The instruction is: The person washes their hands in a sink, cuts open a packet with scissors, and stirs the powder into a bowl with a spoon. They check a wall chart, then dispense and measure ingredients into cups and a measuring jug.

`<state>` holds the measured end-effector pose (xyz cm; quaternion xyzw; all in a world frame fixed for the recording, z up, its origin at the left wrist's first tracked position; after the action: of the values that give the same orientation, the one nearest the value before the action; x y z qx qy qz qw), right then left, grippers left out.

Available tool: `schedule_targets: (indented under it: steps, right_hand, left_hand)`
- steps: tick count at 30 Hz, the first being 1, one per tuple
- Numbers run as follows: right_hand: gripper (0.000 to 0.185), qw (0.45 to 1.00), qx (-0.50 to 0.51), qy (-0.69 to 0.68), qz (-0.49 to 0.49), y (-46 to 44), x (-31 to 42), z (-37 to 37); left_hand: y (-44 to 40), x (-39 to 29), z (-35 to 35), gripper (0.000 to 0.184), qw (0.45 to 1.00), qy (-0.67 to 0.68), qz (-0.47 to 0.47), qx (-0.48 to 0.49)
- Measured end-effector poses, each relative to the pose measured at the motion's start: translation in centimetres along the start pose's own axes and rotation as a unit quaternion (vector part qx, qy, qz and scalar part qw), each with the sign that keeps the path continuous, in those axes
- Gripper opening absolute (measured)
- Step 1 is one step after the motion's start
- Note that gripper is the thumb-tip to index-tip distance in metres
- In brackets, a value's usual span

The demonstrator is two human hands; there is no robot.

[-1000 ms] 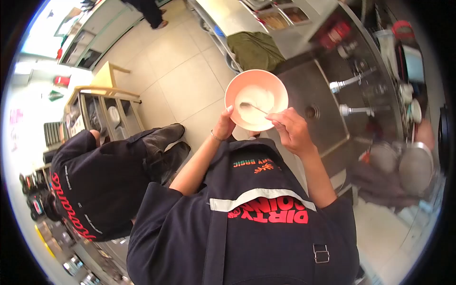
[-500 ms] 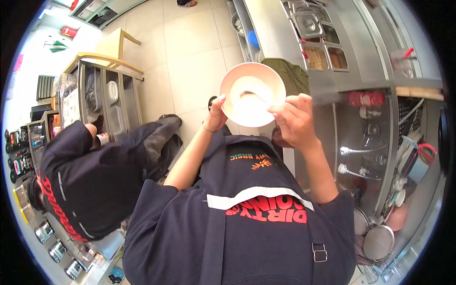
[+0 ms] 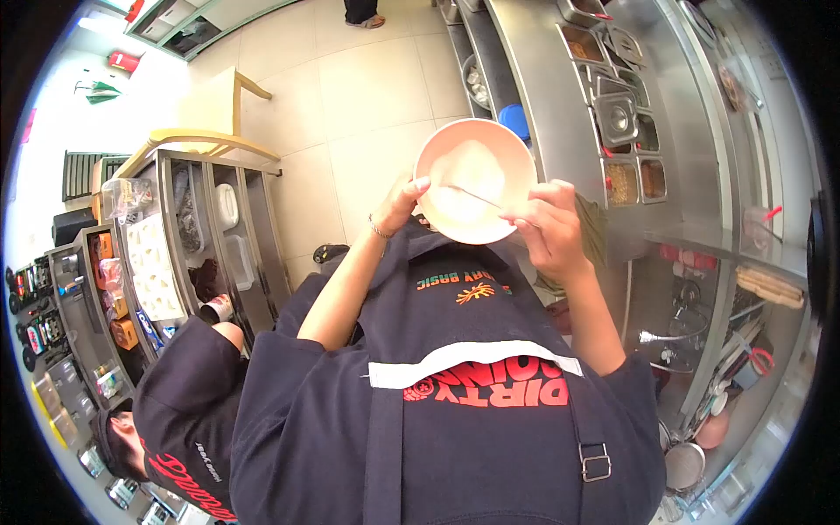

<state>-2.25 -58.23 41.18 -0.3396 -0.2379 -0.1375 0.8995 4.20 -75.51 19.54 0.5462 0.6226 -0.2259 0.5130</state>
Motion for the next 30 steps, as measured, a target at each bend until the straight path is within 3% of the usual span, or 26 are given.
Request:
schedule_targets:
  steps: [7, 10, 12, 15, 19, 21, 24, 26, 27, 29, 30]
  right_hand:
    - [0.008, 0.997, -0.013, 0.056, 0.041, -8.2, -3.5, -2.1]
    - [0.008, 1.000, 0.000, 0.018, 0.024, -9.6, -6.0, -4.4]
    - [0.009, 0.999, 0.022, -0.037, -0.019, -10.5, -7.8, -6.4]
    - [0.009, 0.996, 0.005, -0.089, -0.009, -14.5, -9.7, -7.9]
    - [0.009, 0.995, 0.002, -0.038, 0.093, -22.4, -13.5, -10.3]
    - [0.009, 0.996, 0.005, -0.039, 0.084, -25.1, -15.8, -10.8]
    - [0.009, 0.995, 0.067, -0.074, 0.015, -27.1, -19.6, -12.7]
    - [0.015, 0.984, 0.047, -0.104, -0.136, -27.3, -22.7, -13.8]
    - [0.015, 0.984, 0.049, -0.104, -0.134, -27.6, -22.5, -14.5]
    - [0.023, 0.883, 0.028, -0.218, -0.415, -25.2, -26.8, -17.3]
    - [0.027, 0.869, 0.001, -0.268, -0.417, -25.5, -27.2, -18.2]
  left_hand:
    - [-2.1, -7.3, 4.6, 0.094, 0.997, -0.031, -0.050, -0.058]
    - [-3.7, -8.8, 6.7, 0.099, 0.996, -0.014, -0.050, -0.075]
    - [-5.0, -10.7, 8.5, 0.099, 0.985, -0.047, -0.113, -0.120]
    - [-7.3, -11.2, 9.9, 0.101, 0.983, -0.046, -0.104, -0.146]
    - [-11.2, -11.7, 11.5, 0.104, 0.982, -0.018, -0.075, -0.170]
    - [-12.9, -13.0, 11.9, 0.103, 0.978, -0.022, -0.105, -0.181]
    - [-16.8, -14.4, 12.4, 0.101, 0.967, -0.005, -0.150, -0.207]
    - [-18.4, -14.3, 12.7, 0.098, 0.957, 0.020, -0.145, -0.250]
    - [-19.5, -14.3, 12.5, 0.098, 0.957, 0.023, -0.145, -0.252]
    - [-21.5, -14.2, 12.9, 0.099, 0.949, 0.043, -0.153, -0.273]
    - [-22.4, -14.0, 13.1, 0.093, 0.948, 0.059, -0.151, -0.275]
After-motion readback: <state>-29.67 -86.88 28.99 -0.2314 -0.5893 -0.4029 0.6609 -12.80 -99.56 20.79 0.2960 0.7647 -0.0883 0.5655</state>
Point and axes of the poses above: each hand's wrist, its own y-axis away from the middle knuckle, its own z-axis out of the back of the hand, x = y × z, the point moved 10 cm from there along -y, towards the middle knuckle, and after that the axes turned 8 degrees about -x, right-handed, at the moved point
